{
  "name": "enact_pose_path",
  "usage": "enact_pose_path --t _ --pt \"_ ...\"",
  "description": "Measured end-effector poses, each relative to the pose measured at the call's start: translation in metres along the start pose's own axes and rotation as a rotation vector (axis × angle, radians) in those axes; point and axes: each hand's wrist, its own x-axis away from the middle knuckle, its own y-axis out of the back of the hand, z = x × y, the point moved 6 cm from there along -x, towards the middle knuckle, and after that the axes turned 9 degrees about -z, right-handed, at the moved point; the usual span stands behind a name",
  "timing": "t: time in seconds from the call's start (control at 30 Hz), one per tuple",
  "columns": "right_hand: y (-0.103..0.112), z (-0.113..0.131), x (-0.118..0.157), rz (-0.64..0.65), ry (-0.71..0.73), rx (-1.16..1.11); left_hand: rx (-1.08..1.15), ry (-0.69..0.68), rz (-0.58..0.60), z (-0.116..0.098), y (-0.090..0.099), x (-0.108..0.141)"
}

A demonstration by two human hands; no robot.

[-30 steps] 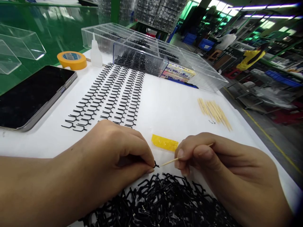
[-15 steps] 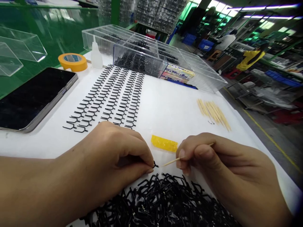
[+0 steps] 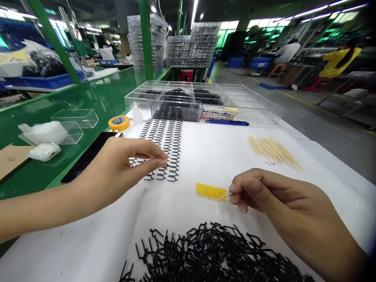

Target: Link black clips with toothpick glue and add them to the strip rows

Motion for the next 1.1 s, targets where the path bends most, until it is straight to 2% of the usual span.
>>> enact_pose_path --t 0.13,0.37,0.47,0.6,1.1 --pt "-0.002 0.001 -0.001 0.012 0.035 0.013 -0.087 0.013 0.064 0.016 -0.001 0.011" --pt "-0.001 -0.001 0.004 -0.032 -0.016 -0.002 -0.121 0.062 0.089 0.033 -0.009 0.028" --pt "-0.003 0.000 0.005 -0.011 -0.008 0.003 -0.125 0.054 0.077 0.035 -0.010 0.030" --pt "-0.002 -0.001 0.005 -0.065 -0.060 -0.019 -0.158 0.047 0.068 0.033 -0.009 0.032" --pt "-0.003 -0.003 0.006 -0.055 -0.111 -0.001 -0.251 -0.023 0.129 0.034 -0.012 0.034"
